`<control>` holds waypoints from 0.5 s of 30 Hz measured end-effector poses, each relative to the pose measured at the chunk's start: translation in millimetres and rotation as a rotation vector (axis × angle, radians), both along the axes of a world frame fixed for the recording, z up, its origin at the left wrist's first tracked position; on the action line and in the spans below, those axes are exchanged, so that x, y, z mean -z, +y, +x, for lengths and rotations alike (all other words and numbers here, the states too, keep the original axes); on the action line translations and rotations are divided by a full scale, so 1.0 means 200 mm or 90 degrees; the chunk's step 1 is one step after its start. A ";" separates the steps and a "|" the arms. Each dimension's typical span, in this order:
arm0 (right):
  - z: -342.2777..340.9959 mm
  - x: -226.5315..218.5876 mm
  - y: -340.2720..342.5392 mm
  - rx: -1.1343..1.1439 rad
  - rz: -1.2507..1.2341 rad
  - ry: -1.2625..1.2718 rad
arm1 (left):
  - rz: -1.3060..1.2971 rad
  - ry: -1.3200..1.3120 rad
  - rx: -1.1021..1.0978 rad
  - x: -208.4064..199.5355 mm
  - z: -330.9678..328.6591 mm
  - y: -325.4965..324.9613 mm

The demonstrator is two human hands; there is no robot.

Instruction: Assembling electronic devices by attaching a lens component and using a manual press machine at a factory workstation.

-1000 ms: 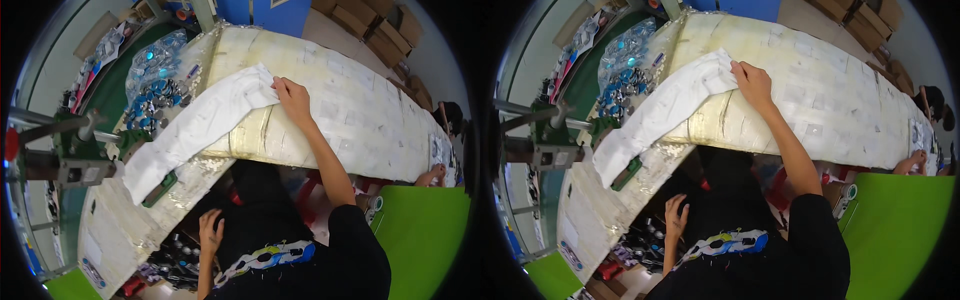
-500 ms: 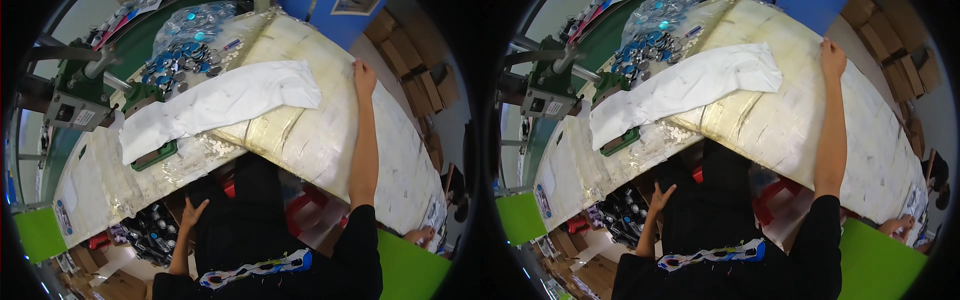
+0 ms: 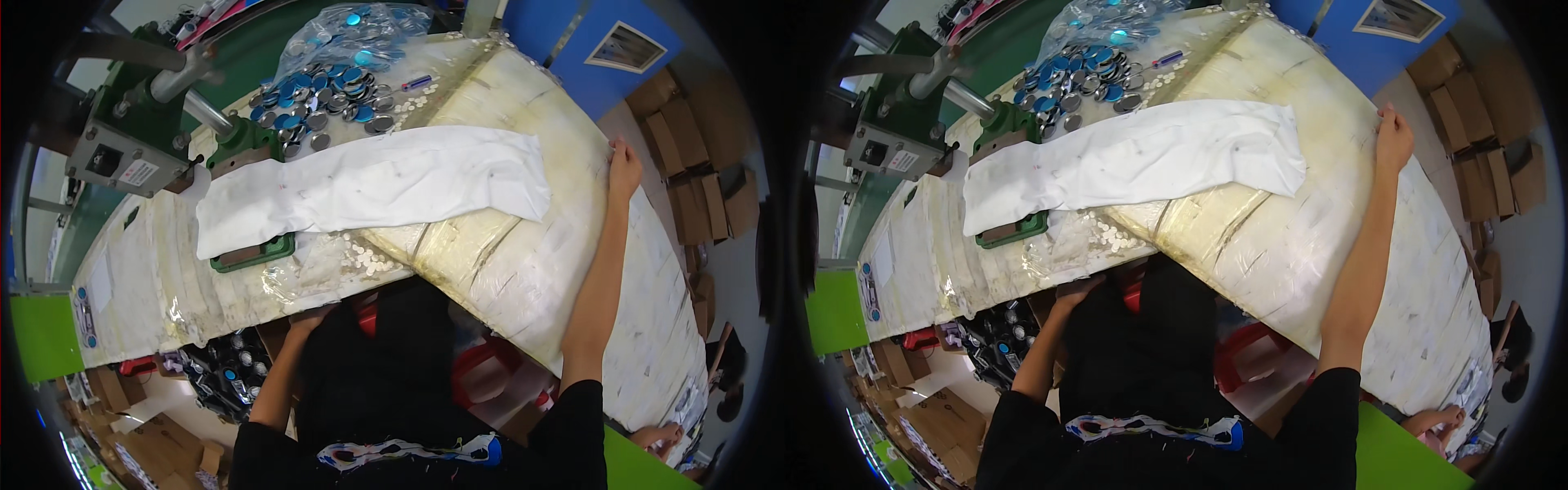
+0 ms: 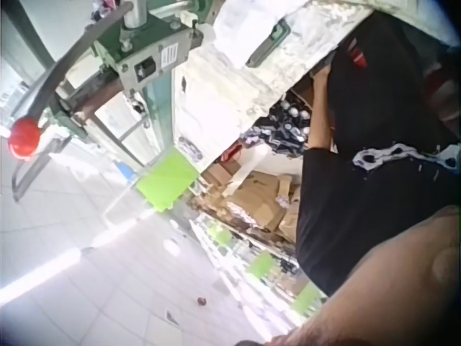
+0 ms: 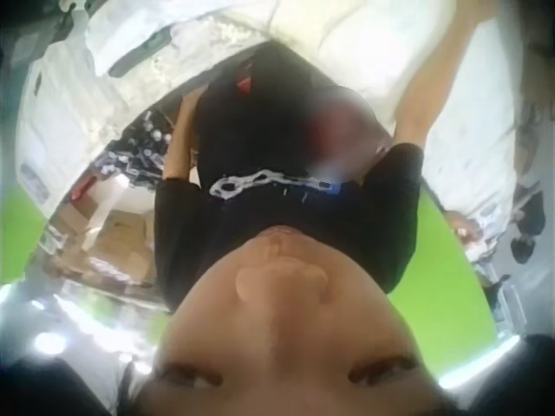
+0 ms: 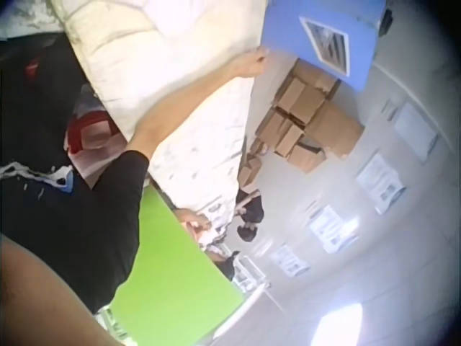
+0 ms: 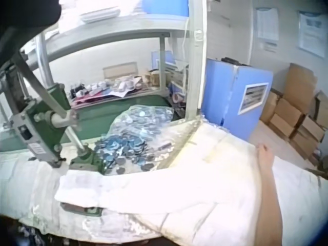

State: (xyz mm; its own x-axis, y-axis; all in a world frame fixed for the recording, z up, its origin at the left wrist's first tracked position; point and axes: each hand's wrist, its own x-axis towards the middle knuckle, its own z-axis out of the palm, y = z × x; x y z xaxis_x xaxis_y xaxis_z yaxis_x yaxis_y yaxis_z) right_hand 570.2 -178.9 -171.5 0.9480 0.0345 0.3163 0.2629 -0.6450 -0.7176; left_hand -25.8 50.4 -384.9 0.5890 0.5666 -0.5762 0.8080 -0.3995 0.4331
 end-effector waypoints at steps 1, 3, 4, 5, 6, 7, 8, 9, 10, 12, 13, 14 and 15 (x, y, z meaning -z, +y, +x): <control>0.00 0.00 0.01 -0.001 -0.011 0.006 | -0.003 0.012 0.004 0.05 -0.02 0.02; 0.00 0.00 -0.01 -0.002 -0.031 0.010 | 0.039 -0.007 0.016 0.06 0.03 0.01; 0.01 0.00 -0.02 0.003 -0.035 0.007 | 0.085 -0.026 0.034 0.07 0.06 0.01; 0.01 -0.01 -0.04 0.010 -0.040 0.003 | 0.116 0.037 0.093 0.06 0.11 0.01; -0.01 -0.01 -0.01 -0.001 -0.035 0.006 | 0.120 0.042 0.083 0.12 0.05 0.03; -0.03 -0.02 0.02 -0.005 -0.044 0.010 | 0.149 0.005 0.091 0.21 -0.02 0.06; -0.03 -0.03 0.02 0.000 -0.060 0.009 | 0.172 -0.038 0.108 0.25 -0.02 0.07; -0.03 -0.03 0.02 -0.001 -0.062 0.008 | 0.171 -0.039 0.107 0.29 -0.03 0.07; -0.03 -0.02 0.02 -0.003 -0.059 0.009 | 0.205 -0.054 0.093 0.32 -0.05 0.07; -0.02 -0.02 0.01 -0.003 -0.059 0.008 | 0.238 -0.072 0.080 0.35 -0.04 0.07; -0.02 -0.02 0.01 0.003 -0.062 0.006 | 0.239 -0.077 0.078 0.36 -0.03 0.08; -0.02 -0.01 0.01 0.006 -0.064 0.005 | 0.241 -0.080 0.074 0.37 -0.03 0.08; -0.02 -0.02 0.01 0.004 -0.063 0.005 | 0.243 -0.083 0.070 0.37 -0.04 0.07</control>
